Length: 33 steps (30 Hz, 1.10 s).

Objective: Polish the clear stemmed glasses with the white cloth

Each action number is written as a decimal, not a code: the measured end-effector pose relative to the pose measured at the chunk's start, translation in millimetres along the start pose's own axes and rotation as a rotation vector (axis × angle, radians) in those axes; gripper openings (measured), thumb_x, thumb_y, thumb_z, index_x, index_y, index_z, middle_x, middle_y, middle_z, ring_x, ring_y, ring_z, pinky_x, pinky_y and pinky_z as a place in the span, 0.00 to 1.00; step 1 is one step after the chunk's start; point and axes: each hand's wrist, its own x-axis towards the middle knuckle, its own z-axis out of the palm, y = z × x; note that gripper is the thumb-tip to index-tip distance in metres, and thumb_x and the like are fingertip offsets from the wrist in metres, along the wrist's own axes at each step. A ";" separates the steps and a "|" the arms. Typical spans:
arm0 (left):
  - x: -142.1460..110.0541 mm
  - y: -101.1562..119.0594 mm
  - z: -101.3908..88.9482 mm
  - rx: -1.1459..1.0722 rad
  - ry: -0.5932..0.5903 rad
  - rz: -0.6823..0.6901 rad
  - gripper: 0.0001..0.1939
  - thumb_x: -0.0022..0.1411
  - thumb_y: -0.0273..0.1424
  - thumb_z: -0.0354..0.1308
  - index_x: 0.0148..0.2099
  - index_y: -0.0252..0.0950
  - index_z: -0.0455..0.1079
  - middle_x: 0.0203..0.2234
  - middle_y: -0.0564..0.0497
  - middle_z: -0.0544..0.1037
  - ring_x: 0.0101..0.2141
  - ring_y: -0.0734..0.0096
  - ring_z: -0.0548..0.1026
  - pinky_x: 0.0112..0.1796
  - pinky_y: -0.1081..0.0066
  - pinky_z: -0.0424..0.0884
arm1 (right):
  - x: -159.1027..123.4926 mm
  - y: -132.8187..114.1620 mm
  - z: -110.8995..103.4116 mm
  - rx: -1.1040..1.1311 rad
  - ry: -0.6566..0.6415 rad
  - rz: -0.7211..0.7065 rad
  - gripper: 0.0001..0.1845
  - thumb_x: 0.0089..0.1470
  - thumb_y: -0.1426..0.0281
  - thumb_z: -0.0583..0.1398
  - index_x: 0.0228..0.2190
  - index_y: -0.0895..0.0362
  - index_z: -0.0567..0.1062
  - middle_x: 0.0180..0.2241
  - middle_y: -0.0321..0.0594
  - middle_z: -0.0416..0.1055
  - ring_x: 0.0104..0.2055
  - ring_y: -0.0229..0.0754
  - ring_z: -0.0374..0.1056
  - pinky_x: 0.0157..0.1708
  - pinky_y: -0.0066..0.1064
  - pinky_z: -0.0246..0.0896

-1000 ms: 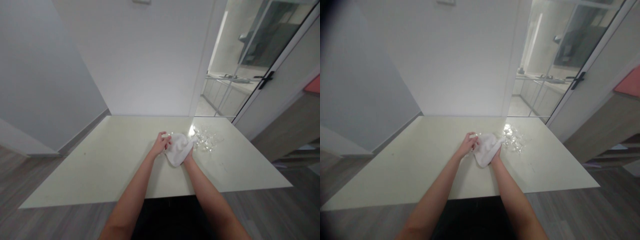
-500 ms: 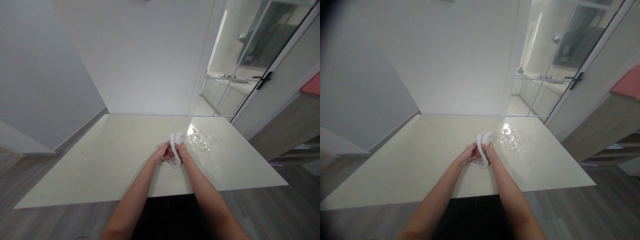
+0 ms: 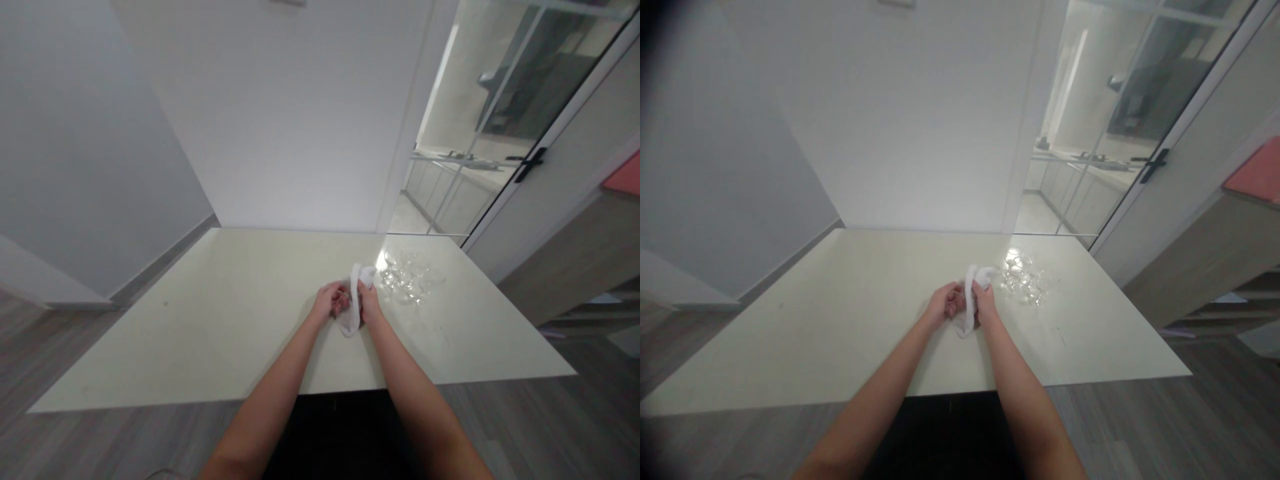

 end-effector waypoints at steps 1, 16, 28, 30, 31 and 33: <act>1.6 2.0 -3.3 -0.112 -0.052 -0.109 0.23 0.58 0.52 0.53 0.35 0.35 0.68 0.19 0.52 0.72 0.13 0.80 0.57 0.17 0.76 0.50 | -0.8 -0.9 -0.7 -0.002 -0.063 0.039 0.24 0.37 0.58 0.72 0.33 0.56 0.72 0.24 0.32 0.76 0.26 0.40 0.73 0.26 0.29 0.69; 2.3 -2.1 -3.0 -0.071 0.066 0.092 0.16 0.60 0.45 0.53 0.32 0.36 0.66 0.22 0.54 0.70 0.15 0.81 0.59 0.16 0.78 0.51 | 2.5 -7.4 -2.3 0.066 0.013 0.085 0.23 0.34 0.58 0.73 0.31 0.56 0.74 0.24 0.32 0.77 0.24 0.39 0.70 0.25 0.29 0.68; -1.2 -7.6 2.7 0.303 0.147 0.504 0.15 0.51 0.38 0.66 0.38 0.38 0.70 0.29 0.54 0.73 0.27 0.76 0.68 0.29 0.76 0.64 | 4.9 -1.6 -1.5 0.033 0.102 -0.080 0.22 0.42 0.52 0.68 0.30 0.56 0.72 0.22 0.31 0.73 0.23 0.36 0.67 0.25 0.28 0.66; -1.6 -8.2 4.7 0.329 0.101 0.528 0.12 0.51 0.36 0.65 0.36 0.38 0.69 0.28 0.54 0.72 0.27 0.77 0.68 0.30 0.76 0.64 | 5.3 -0.9 -2.9 0.030 0.139 -0.088 0.22 0.42 0.52 0.68 0.30 0.56 0.72 0.21 0.30 0.72 0.22 0.36 0.67 0.24 0.27 0.65; -0.5 -8.2 4.6 0.281 0.099 0.492 0.11 0.51 0.36 0.65 0.34 0.37 0.68 0.27 0.55 0.71 0.26 0.77 0.66 0.28 0.76 0.63 | 5.0 -0.6 -3.3 0.027 0.142 -0.089 0.22 0.41 0.53 0.68 0.31 0.56 0.72 0.22 0.30 0.73 0.23 0.36 0.67 0.25 0.27 0.65; 3.7 -8.0 2.5 0.111 0.076 0.322 0.13 0.51 0.37 0.64 0.32 0.37 0.64 0.23 0.57 0.68 0.21 0.80 0.62 0.23 0.77 0.57 | 4.0 0.3 -3.5 0.015 0.110 -0.087 0.24 0.39 0.56 0.70 0.34 0.55 0.72 0.26 0.31 0.75 0.25 0.37 0.69 0.27 0.28 0.67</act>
